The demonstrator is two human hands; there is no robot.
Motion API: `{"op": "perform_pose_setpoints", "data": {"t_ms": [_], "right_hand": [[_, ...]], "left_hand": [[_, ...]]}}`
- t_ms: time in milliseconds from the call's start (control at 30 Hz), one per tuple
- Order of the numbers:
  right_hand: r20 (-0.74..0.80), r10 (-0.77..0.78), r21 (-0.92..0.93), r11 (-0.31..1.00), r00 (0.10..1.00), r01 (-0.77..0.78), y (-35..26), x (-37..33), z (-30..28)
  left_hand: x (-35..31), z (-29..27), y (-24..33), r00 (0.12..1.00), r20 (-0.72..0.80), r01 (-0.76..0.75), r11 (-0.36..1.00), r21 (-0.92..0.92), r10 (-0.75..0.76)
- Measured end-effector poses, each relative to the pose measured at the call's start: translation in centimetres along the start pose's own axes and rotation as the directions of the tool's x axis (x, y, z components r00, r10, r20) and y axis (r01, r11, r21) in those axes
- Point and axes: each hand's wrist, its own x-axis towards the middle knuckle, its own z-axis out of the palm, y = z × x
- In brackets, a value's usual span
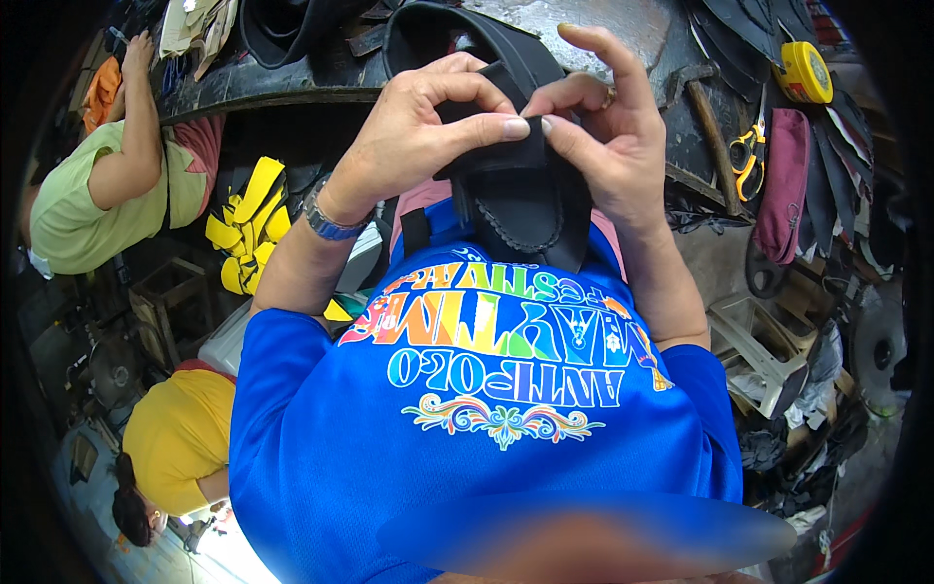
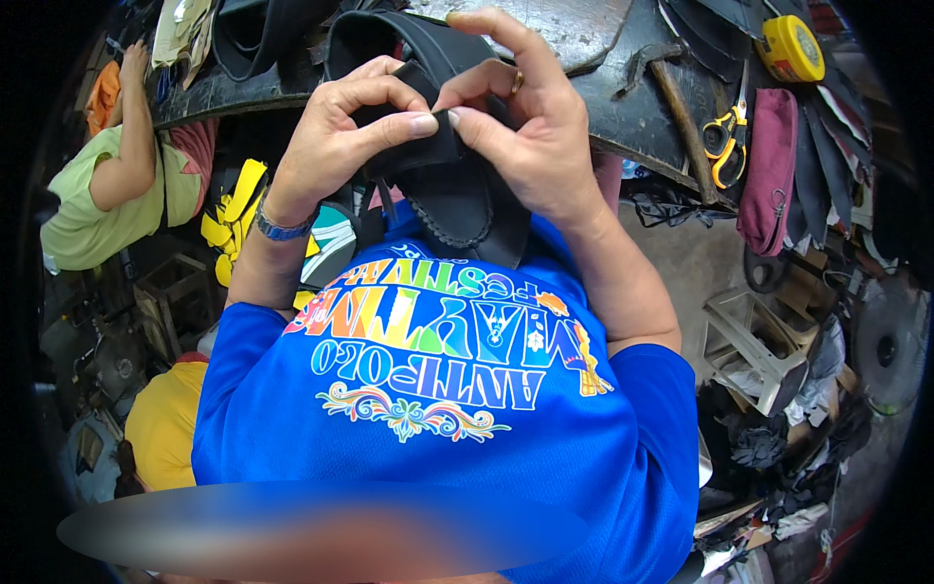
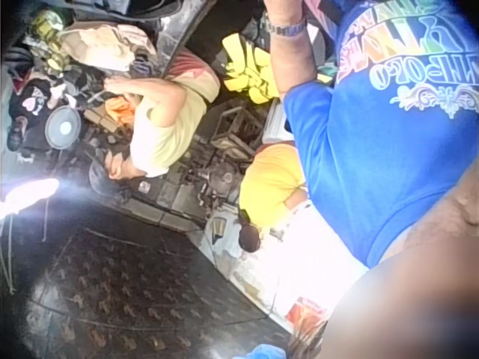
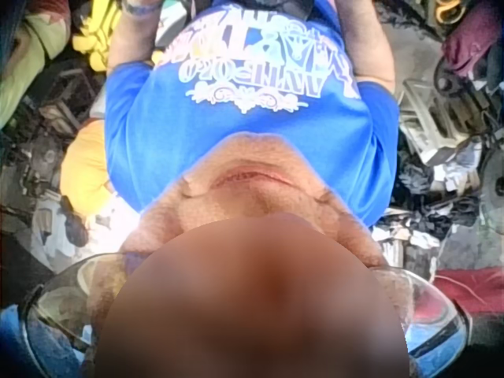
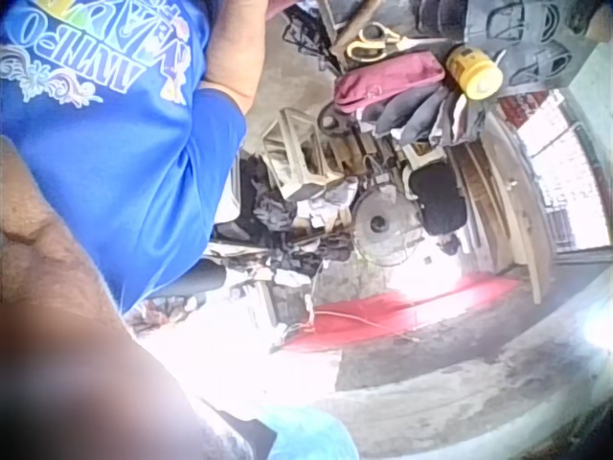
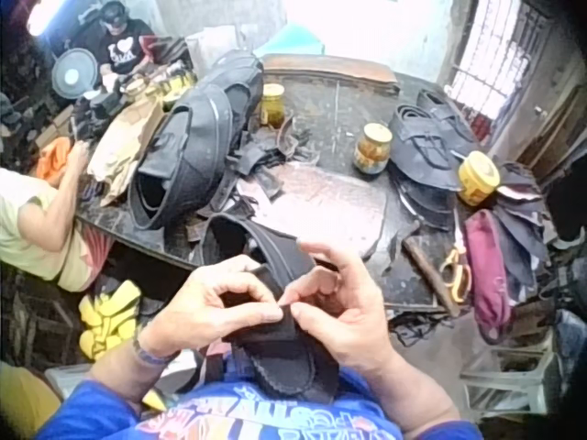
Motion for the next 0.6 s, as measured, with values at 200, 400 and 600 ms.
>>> {"op": "perform_pose_setpoints", "data": {"t_ms": [200,400,600], "right_hand": [[-0.069,-0.047,-0.229,0.973,0.997,0.03,-1.6,-1.6,1.2],[-0.158,0.017,0.011,1.0,0.987,-0.016,-3.1,-2.1,2.3],[-0.084,0.524,0.466,0.773,0.848,-0.431,0.0,-0.4,-2.2]], "left_hand": [[-0.5,0.8,-0.2,0.992,-0.124,0.031,0.999,0.044,-0.025],[-0.7,0.9,-0.6,0.982,-0.181,0.035,0.995,-0.093,-0.052],[-1.1,0.7,-0.4,0.986,-0.164,-0.012,0.996,-0.088,-0.002]]}}
